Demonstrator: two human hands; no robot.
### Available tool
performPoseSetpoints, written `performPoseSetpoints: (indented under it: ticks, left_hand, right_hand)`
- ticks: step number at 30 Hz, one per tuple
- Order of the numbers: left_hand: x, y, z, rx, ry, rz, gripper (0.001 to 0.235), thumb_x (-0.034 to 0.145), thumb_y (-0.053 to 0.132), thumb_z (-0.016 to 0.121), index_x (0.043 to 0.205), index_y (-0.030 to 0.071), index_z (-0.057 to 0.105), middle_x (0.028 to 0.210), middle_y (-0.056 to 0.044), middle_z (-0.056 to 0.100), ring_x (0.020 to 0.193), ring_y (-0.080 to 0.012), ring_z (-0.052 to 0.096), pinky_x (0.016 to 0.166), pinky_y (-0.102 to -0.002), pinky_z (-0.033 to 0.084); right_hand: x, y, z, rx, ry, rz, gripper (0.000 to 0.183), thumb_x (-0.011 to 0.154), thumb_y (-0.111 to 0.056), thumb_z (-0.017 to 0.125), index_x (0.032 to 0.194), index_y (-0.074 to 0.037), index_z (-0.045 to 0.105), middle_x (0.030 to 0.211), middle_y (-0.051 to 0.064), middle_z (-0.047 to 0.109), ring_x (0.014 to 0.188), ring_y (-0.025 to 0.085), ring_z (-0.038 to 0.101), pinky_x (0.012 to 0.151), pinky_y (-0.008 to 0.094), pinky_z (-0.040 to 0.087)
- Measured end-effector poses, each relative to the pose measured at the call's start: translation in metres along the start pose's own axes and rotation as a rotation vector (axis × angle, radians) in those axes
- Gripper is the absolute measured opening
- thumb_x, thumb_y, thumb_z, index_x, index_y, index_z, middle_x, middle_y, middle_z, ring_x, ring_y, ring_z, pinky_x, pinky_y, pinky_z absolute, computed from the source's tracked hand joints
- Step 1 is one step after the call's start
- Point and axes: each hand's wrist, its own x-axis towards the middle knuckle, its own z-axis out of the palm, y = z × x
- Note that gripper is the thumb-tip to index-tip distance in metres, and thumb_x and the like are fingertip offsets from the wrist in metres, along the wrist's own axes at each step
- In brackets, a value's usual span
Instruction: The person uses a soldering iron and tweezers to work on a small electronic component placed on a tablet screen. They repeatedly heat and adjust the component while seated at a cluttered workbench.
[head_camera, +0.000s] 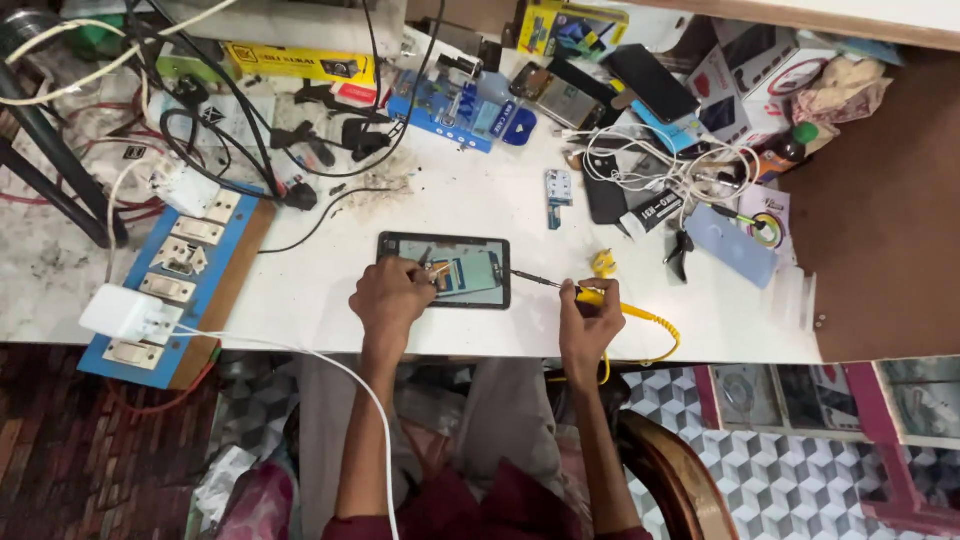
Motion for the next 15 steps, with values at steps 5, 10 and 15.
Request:
performPoseSetpoints:
  ticks: [5,10,15]
  left_hand:
    - [-0.0035,-0.0055,0.0009,-0.009,0.031,0.069,0.016,0.084,0.028,0.071,0.092,0.021,0.083,0.089,-0.013,0.077,0.082,-0.0355,0.073,0.073,-0.048,0.055]
    - [-0.0024,-0.0025,-0.0018,0.012,0.008,0.047,0.015,0.084,0.029,0.072,0.09,0.021,0.083,0.087,-0.012,0.077,0.083,-0.035,0.073,0.073,-0.048,0.055]
    - [-0.0016,-0.0027,-0.0004,0.019,0.019,0.037,0.014,0.084,0.032,0.074,0.09,0.023,0.083,0.087,-0.012,0.076,0.083,-0.0351,0.073,0.073,-0.047,0.055]
  right_hand:
    - [-0.0028,0.0025,0.0005,-0.042,-0.016,0.041,0.017,0.096,-0.008,0.072,0.097,-0.002,0.056,0.06,-0.005,0.05,0.052,0.001,0.037,0.047,0.023,0.024]
    - [-0.0025,0.0006,0.0005,-0.071,-0.041,0.003,0.02,0.094,-0.008,0.074,0.093,-0.001,0.055,0.06,-0.004,0.053,0.053,0.002,0.041,0.047,0.022,0.03]
    - [-0.0037,-0.0013,0.0005,-0.104,-0.026,0.027,0.019,0.093,-0.008,0.074,0.093,0.0,0.057,0.061,-0.003,0.055,0.053,0.003,0.042,0.048,0.023,0.03]
